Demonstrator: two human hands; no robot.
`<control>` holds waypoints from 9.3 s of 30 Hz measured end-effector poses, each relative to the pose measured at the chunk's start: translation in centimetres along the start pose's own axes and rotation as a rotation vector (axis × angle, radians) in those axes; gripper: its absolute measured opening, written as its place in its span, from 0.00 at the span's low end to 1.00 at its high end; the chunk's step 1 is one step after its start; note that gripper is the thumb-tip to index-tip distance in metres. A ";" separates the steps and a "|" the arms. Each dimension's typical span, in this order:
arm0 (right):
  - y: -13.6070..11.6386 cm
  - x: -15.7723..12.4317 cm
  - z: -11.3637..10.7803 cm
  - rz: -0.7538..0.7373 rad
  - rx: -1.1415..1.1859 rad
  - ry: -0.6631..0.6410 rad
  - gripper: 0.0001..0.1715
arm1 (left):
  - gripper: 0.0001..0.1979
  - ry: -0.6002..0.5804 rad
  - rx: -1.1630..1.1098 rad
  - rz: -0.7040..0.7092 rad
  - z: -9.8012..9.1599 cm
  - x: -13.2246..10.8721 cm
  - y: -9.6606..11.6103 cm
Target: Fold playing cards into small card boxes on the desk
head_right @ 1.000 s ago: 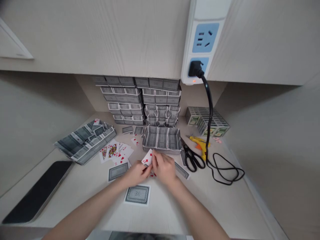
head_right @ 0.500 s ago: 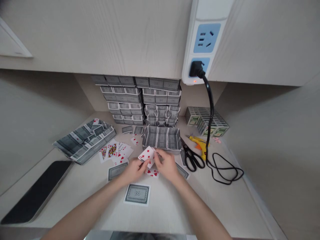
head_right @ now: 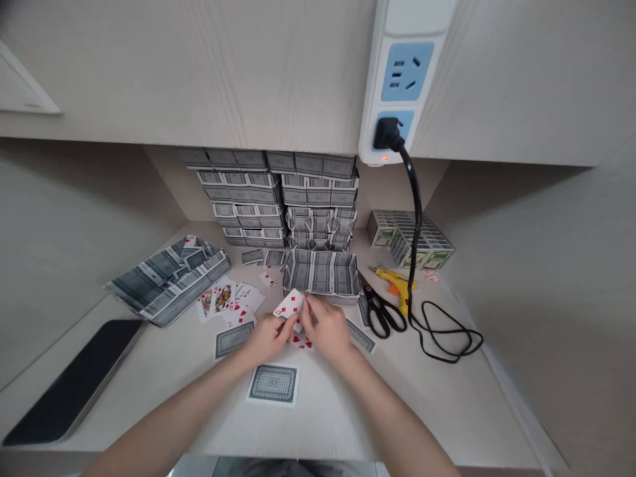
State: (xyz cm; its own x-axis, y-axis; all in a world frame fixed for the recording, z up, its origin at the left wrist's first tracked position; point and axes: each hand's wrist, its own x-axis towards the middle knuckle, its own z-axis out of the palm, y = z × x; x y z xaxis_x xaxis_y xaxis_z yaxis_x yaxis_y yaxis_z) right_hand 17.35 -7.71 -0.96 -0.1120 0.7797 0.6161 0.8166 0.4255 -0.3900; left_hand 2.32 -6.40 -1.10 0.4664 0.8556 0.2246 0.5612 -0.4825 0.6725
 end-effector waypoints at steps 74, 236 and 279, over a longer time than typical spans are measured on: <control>-3.0 -0.5 0.3 0.515 0.794 -0.144 0.16 | 0.13 0.319 -0.477 -0.131 -0.2 -0.8 0.4; -0.5 1.2 -0.1 0.676 1.281 -0.274 0.20 | 0.13 -0.030 -0.846 -0.288 -3.3 1.2 -0.9; -2.7 0.1 0.8 0.700 1.408 -0.458 0.19 | 0.11 0.252 -0.621 -0.228 -1.0 0.1 -0.9</control>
State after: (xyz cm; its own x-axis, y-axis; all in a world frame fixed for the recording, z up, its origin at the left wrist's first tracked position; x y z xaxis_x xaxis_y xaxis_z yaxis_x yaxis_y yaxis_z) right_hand 14.65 -8.41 -0.33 -0.3222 0.9432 -0.0810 -0.3236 -0.1902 -0.9269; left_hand 1.18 -5.72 -1.04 0.1690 0.9762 0.1361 0.0975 -0.1540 0.9833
